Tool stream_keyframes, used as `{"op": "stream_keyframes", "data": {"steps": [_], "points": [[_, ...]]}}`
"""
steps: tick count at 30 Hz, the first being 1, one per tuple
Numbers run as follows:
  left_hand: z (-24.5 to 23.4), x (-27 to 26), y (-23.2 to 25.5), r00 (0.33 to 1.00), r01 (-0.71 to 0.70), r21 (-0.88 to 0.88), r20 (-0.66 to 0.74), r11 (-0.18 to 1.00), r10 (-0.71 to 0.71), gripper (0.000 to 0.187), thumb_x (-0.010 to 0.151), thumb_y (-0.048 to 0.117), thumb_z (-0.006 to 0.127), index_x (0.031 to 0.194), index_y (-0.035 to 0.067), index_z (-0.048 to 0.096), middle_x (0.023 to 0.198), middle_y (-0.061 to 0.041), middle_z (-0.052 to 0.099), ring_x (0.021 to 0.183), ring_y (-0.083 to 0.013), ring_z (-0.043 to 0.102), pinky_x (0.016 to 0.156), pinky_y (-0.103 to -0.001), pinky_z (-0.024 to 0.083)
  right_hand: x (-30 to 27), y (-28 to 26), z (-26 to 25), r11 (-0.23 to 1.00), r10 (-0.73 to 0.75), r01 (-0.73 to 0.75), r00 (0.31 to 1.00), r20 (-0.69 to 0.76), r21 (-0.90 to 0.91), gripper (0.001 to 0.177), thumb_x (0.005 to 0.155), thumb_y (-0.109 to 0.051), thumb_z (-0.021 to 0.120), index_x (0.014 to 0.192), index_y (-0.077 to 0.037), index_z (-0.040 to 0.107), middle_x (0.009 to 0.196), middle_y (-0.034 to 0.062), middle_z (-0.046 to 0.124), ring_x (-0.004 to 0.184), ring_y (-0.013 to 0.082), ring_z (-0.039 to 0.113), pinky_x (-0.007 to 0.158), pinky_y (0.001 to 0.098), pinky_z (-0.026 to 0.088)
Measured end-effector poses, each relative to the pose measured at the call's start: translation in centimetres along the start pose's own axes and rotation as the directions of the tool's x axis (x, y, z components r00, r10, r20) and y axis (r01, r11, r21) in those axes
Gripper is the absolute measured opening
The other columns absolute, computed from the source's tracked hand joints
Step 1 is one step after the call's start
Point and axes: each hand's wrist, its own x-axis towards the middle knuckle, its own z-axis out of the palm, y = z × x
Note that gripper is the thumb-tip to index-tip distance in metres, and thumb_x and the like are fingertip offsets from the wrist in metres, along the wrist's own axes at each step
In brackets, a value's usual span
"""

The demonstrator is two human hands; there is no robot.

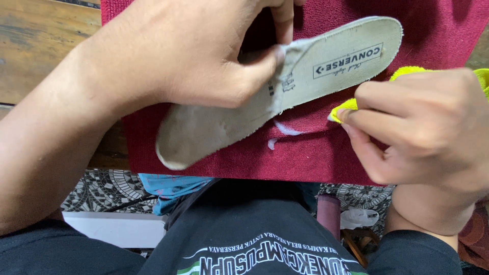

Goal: Cleaning a shoe insole by wiping it with a cloth and scrubbing it with a brush.

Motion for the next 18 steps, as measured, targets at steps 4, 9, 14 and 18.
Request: {"op": "stream_keyframes", "data": {"steps": [4,9,14,18], "points": [[-0.4,0.4,1.0,0.997,0.053,-0.110,0.063,0.993,-0.046,0.010,0.103,0.017,0.068,0.111,0.012,0.067,0.098,-0.004,0.071,0.075,-0.0294,0.062,0.059,-0.048,0.044,1.3,0.5,-0.7,0.950,0.024,0.034,0.984,-0.178,0.311,0.021,0.114,-0.001,0.077,0.093,0.002,0.078,0.080,0.0137,0.061,0.061,0.0351,0.046,0.057,0.0474,0.035],[-0.8,0.7,1.7,0.998,-0.052,-0.166,0.022,0.985,0.057,0.010,0.100,0.009,0.069,0.109,0.006,0.064,0.099,-0.008,0.070,0.082,-0.0305,0.063,0.063,-0.047,0.045,1.5,0.6,-0.9,0.929,0.051,0.036,0.973,-0.225,0.367,0.020,0.111,-0.006,0.077,0.097,0.006,0.083,0.084,0.0174,0.068,0.065,0.0354,0.053,0.063,0.0475,0.040],[-0.8,1.0,1.9,0.999,-0.043,-0.320,-0.028,0.947,0.036,0.008,0.103,0.004,0.071,0.109,0.006,0.066,0.094,-0.004,0.070,0.078,-0.0189,0.065,0.066,-0.037,0.048,-2.8,0.3,2.2,0.800,0.461,-0.204,0.811,-0.360,0.564,0.020,0.130,0.000,0.062,0.131,0.020,0.063,0.135,0.0383,0.066,0.132,0.0498,0.057,0.128,0.0575,0.042],[-0.2,1.2,2.1,0.998,-0.031,-0.415,-0.059,0.909,0.007,0.005,0.110,0.004,0.070,0.109,0.008,0.070,0.096,0.001,0.066,0.083,-0.0125,0.058,0.073,-0.029,0.048,-7.0,3.3,6.3,0.623,0.652,-0.298,0.709,-0.269,0.724,0.041,0.144,-0.025,0.036,0.142,0.015,0.047,0.140,0.0326,0.053,0.123,0.0424,0.061,0.116,0.0532,0.056]]}}
